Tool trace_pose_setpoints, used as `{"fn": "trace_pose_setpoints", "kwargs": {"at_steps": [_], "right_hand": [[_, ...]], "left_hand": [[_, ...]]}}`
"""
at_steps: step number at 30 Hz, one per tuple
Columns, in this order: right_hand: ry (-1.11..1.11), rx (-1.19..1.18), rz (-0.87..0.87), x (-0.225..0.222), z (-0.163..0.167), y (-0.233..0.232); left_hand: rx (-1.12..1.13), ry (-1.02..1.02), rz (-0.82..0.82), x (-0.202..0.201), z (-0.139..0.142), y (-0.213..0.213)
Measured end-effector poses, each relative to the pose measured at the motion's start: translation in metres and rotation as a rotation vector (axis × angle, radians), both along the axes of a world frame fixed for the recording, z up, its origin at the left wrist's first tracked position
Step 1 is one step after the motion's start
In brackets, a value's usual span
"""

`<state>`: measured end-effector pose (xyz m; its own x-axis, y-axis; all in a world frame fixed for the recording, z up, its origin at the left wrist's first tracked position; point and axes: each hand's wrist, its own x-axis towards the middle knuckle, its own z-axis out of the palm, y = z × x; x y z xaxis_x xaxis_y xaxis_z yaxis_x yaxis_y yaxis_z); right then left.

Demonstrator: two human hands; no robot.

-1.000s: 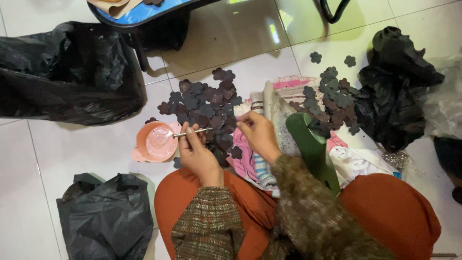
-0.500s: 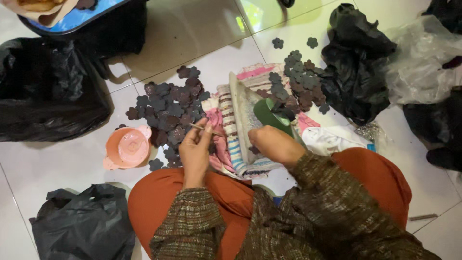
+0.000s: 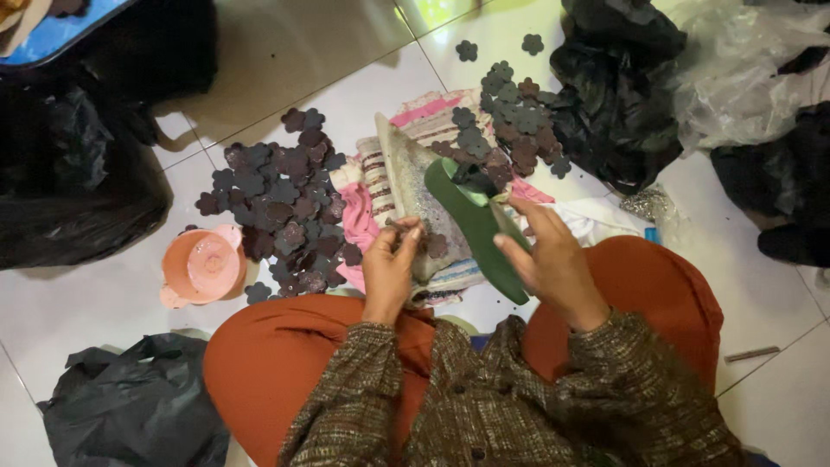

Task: The person sits on the floor and repeatedly irons small dark flower-shaped fabric pieces using a green iron. They pick up each piece, place it on a cloth, press it with the iron, and set it aside. The process is repeated for multiple pieces.

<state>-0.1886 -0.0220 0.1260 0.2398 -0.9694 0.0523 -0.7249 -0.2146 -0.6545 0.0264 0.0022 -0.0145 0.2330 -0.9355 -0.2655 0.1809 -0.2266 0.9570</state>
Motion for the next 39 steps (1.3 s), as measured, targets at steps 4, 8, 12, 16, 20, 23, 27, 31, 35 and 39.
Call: {"fn": "trace_pose_setpoints", "kwargs": {"at_steps": [4,8,12,16,20,23,27,31,35,39], "right_hand": [[0.088,0.08,0.101,-0.019,-0.02,0.002],[0.109,0.119,0.051,-0.025,-0.025,-0.003],[0.131,0.145,0.044,-0.026,-0.019,-0.004],[0.142,0.105,0.065,-0.027,-0.017,-0.005],[0.158,0.122,0.049,-0.03,-0.019,-0.008],[0.146,0.132,0.044,-0.033,-0.021,-0.007],[0.153,0.165,0.014,-0.033,-0.028,-0.003],[0.15,0.143,0.058,-0.022,-0.039,0.002],[0.312,0.198,-0.056,-0.004,-0.037,0.011],[0.4,0.314,-0.14,0.001,-0.016,0.011]], "left_hand": [[-0.025,0.094,0.008,-0.005,-0.003,-0.003],[-0.063,0.065,-0.015,-0.013,-0.006,-0.003],[-0.066,0.046,-0.024,-0.016,-0.007,-0.003],[-0.074,-0.076,-0.025,-0.017,-0.007,-0.004],[-0.106,-0.078,-0.036,-0.02,-0.002,-0.004],[-0.091,-0.115,-0.052,-0.022,0.008,-0.003],[-0.113,-0.489,-0.145,-0.024,0.025,0.003],[-0.255,-0.667,-0.194,-0.027,0.038,0.004],[-0.276,-0.778,-0.223,-0.029,0.044,0.01],[-0.342,-0.82,-0.232,-0.028,0.049,0.014]]}}
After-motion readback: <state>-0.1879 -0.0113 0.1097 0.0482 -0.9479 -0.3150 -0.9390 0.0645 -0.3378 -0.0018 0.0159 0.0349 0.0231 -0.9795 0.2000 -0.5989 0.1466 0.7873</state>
